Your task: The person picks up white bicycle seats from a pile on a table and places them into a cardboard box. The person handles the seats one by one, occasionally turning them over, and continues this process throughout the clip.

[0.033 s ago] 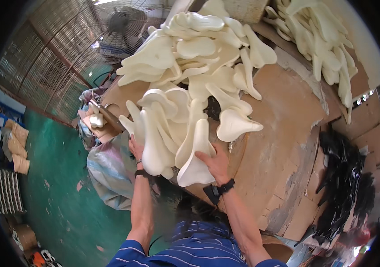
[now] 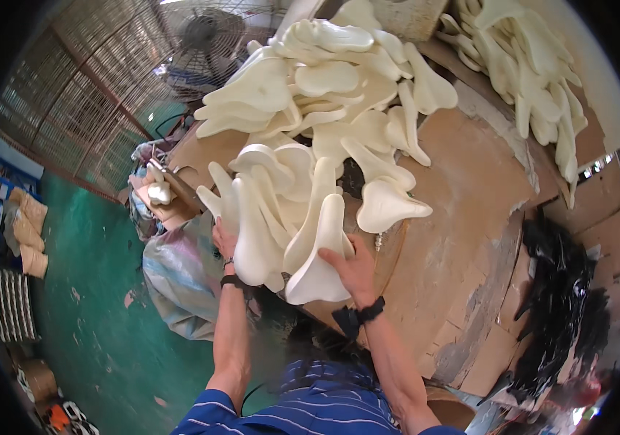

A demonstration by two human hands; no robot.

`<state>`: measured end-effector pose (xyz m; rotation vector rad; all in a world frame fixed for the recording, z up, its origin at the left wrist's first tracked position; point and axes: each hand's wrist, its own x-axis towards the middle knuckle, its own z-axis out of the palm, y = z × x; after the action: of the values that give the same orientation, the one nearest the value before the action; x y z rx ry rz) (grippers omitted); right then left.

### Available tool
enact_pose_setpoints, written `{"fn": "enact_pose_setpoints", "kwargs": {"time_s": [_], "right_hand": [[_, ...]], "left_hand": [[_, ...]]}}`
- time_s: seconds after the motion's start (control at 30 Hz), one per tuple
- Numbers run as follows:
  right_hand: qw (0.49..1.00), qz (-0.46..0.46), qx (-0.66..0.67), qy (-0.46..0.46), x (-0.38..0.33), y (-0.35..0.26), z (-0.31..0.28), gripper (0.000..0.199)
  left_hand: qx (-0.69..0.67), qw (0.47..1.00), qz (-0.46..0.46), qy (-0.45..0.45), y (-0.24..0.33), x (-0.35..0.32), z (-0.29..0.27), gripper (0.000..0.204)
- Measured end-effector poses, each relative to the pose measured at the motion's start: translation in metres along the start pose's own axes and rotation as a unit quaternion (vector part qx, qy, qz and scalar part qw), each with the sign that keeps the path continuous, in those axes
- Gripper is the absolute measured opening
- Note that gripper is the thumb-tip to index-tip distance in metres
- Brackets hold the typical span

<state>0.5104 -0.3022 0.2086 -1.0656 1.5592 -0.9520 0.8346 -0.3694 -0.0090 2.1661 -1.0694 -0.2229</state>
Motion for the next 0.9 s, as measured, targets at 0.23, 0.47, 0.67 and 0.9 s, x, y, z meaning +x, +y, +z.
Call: {"fn": "enact_pose_setpoints", "kwargs": {"time_s": [0.23,0.47,0.67,0.9], "right_hand": [[0.959,-0.213,-0.138,-0.126,-0.022,-0.062,0.096,0.059],[0.956,-0.077,-0.271,-0.077,0.0,-0.025,0.08,0.064],[0.957,-0.085,-0.278,0.017,-0.011,-0.027,0.043,0.059],[0.991,0.086,-0.066,-0.075,0.021,0.008,-0.012,0.077]], "left_hand": [[-0.042,0.996,-0.082,0.006,0.003,-0.008,0.008,0.088],[0.013,0.998,-0.04,-0.049,0.062,0.0,-0.054,0.121],[-0.421,0.815,-0.221,-0.332,0.031,0.033,-0.055,0.109],[-0.561,0.761,-0.094,-0.312,0.046,-0.01,-0.049,0.079]]}}
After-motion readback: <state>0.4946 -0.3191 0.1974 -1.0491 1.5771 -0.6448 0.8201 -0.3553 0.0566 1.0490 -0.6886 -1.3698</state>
